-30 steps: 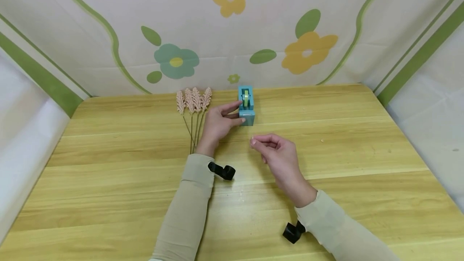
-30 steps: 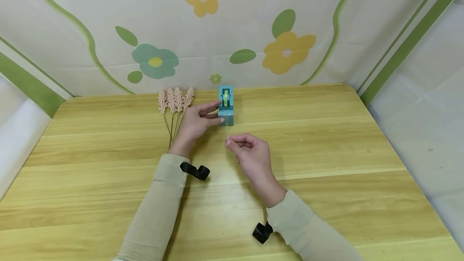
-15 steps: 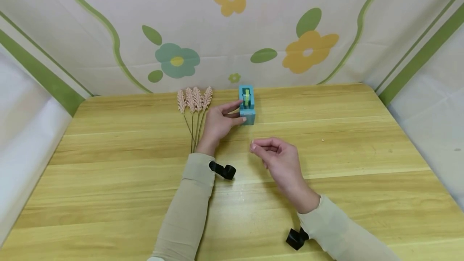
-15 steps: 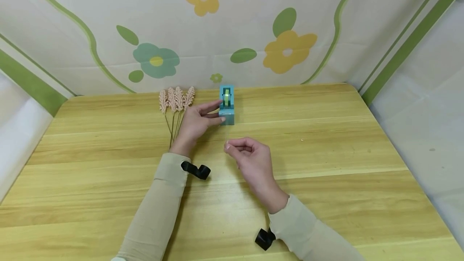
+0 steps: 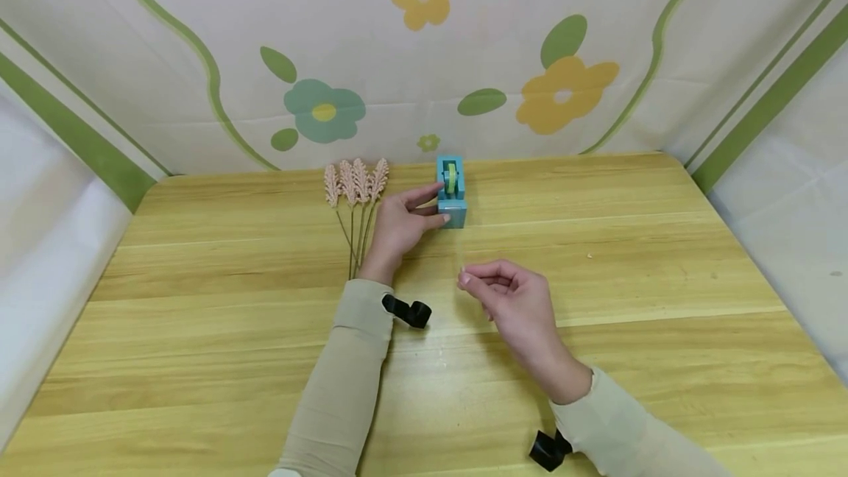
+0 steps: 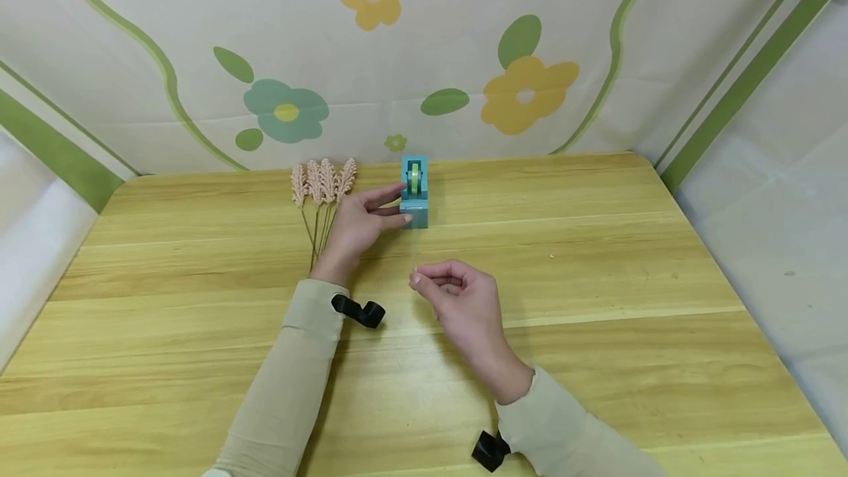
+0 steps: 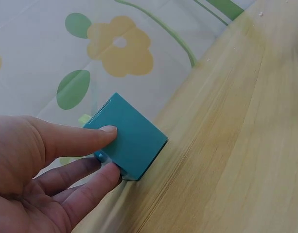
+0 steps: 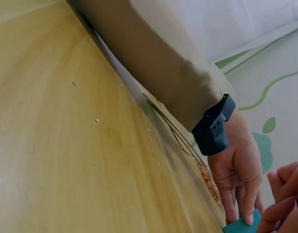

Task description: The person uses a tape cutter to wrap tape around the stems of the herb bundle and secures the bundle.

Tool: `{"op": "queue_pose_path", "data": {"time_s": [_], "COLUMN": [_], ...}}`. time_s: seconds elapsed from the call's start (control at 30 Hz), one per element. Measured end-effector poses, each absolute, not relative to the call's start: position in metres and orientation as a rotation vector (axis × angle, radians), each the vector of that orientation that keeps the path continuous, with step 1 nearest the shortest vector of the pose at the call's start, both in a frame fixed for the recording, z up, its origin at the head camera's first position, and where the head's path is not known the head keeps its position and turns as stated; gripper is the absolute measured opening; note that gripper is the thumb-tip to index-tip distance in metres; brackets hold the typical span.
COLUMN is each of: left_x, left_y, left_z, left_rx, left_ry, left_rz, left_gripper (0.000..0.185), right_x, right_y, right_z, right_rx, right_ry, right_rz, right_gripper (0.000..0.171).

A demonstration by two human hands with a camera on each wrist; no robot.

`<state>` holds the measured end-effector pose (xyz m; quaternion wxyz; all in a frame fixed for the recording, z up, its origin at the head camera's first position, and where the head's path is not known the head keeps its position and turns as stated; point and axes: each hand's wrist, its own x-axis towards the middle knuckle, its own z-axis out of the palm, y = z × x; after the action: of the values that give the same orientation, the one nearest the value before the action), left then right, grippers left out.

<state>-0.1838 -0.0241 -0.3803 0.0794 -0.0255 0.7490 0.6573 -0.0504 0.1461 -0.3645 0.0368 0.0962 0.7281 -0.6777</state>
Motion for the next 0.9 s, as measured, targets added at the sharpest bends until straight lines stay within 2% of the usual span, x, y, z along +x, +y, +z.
{"op": "queue_pose_path", "data": {"time_s": [0.9], "left_x": [-0.183], "left_y": [-0.025], "left_z": [-0.382], "left_rx": [-0.051], "left_ry": [2.248], "left_rz": [1.957], "left_gripper": [0.055], "right_x": [-0.024], "right_y": [0.154], "right_z": [-0.363], "right_rx": [0.206], "right_ry": [2.22], "right_rz": [-2.072], "right_gripper": [0.018]}}
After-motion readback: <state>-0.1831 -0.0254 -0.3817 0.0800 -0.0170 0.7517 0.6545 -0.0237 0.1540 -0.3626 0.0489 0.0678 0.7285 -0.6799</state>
